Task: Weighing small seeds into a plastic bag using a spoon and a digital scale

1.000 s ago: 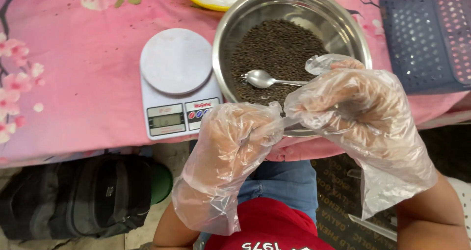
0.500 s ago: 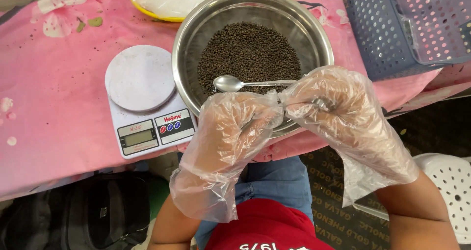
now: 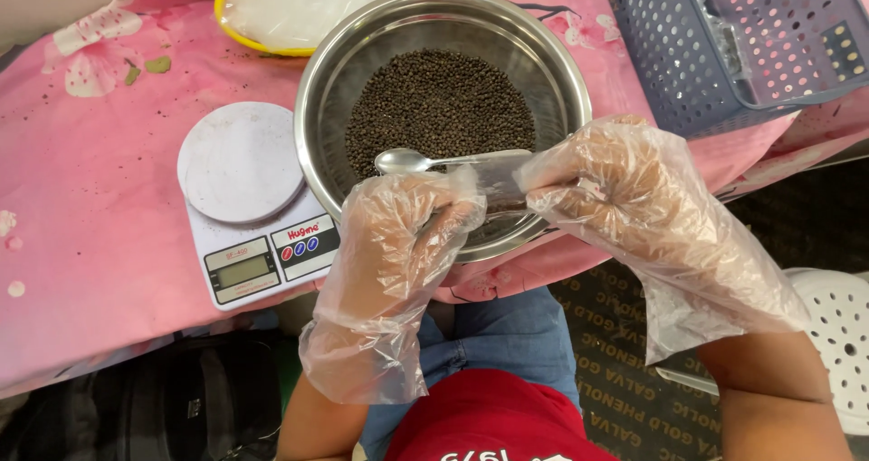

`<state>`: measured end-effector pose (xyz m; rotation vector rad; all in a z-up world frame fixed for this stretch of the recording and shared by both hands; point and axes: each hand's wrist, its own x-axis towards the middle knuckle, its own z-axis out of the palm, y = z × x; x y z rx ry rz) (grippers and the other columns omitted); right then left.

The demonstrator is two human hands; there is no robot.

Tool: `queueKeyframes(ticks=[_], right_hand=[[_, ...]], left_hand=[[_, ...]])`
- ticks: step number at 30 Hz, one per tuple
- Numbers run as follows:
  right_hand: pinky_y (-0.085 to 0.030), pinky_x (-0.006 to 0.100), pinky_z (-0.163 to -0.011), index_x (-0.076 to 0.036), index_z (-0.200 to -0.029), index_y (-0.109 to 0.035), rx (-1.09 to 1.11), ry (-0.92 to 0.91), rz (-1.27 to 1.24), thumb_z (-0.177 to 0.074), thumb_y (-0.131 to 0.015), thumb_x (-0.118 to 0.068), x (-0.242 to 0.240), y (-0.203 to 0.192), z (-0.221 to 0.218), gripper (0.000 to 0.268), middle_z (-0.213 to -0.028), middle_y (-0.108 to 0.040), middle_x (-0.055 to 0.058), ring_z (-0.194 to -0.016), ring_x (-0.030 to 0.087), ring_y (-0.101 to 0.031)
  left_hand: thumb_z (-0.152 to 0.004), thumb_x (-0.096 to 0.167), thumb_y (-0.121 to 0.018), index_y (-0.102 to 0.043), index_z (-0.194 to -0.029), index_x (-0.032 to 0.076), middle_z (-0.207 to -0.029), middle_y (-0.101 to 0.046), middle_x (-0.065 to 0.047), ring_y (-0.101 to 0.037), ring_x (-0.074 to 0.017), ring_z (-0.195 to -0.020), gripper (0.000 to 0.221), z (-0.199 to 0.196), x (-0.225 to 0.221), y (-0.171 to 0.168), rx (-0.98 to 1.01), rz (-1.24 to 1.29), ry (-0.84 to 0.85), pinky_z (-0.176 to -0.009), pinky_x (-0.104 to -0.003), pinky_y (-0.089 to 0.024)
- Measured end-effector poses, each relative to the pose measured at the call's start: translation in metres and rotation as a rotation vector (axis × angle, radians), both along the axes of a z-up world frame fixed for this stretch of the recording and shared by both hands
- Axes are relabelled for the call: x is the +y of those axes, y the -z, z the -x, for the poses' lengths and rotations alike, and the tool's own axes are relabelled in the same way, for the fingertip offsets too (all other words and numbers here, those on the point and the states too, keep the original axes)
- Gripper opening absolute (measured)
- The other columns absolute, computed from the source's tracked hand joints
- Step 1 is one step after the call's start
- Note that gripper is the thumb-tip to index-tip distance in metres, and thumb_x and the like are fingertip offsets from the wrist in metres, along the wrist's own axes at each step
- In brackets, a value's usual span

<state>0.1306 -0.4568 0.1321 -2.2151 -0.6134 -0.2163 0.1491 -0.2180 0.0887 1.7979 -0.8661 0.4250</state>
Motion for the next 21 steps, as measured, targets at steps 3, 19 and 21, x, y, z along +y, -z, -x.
queueKeyframes(ticks=[3,19,21], right_hand=[[-0.063,0.033,-0.100,-0.004,-0.101,-0.075,0.035,-0.014,-0.089,-0.083,-0.082,-0.015,-0.001,-0.003,0.004,0.022,-0.107,-0.077,0.015,-0.103,0.023,-0.077],[-0.039,0.037,-0.083,-0.003,-0.096,-0.047,-0.157,0.519,-0.089,-0.123,-0.063,0.005,-0.056,-0.020,-0.035,0.032,-0.097,-0.050,0.012,-0.090,0.018,-0.048],[-0.015,0.032,-0.061,-0.014,-0.082,-0.029,-0.135,0.768,-0.002,-0.129,-0.053,0.002,-0.091,-0.027,-0.047,0.056,-0.073,-0.028,-0.002,-0.068,0.007,-0.026]], left_hand=[[-0.099,0.008,-0.068,-0.071,-0.100,0.001,-0.098,-0.076,-0.012,-0.074,-0.0273,-0.088,0.008,-0.001,0.000,0.003,0.011,-0.016,-0.001,-0.082,-0.038,-0.057],[-0.103,0.008,-0.060,-0.067,-0.109,0.002,-0.114,-0.071,-0.013,-0.072,-0.0328,-0.108,0.010,0.001,0.012,0.028,-0.234,0.035,-0.221,-0.110,-0.050,-0.056],[-0.104,0.007,-0.056,-0.065,-0.106,0.001,-0.111,-0.070,-0.014,-0.072,-0.0371,-0.105,0.011,0.003,0.013,0.044,-0.291,0.028,-0.265,-0.105,-0.052,-0.055]])
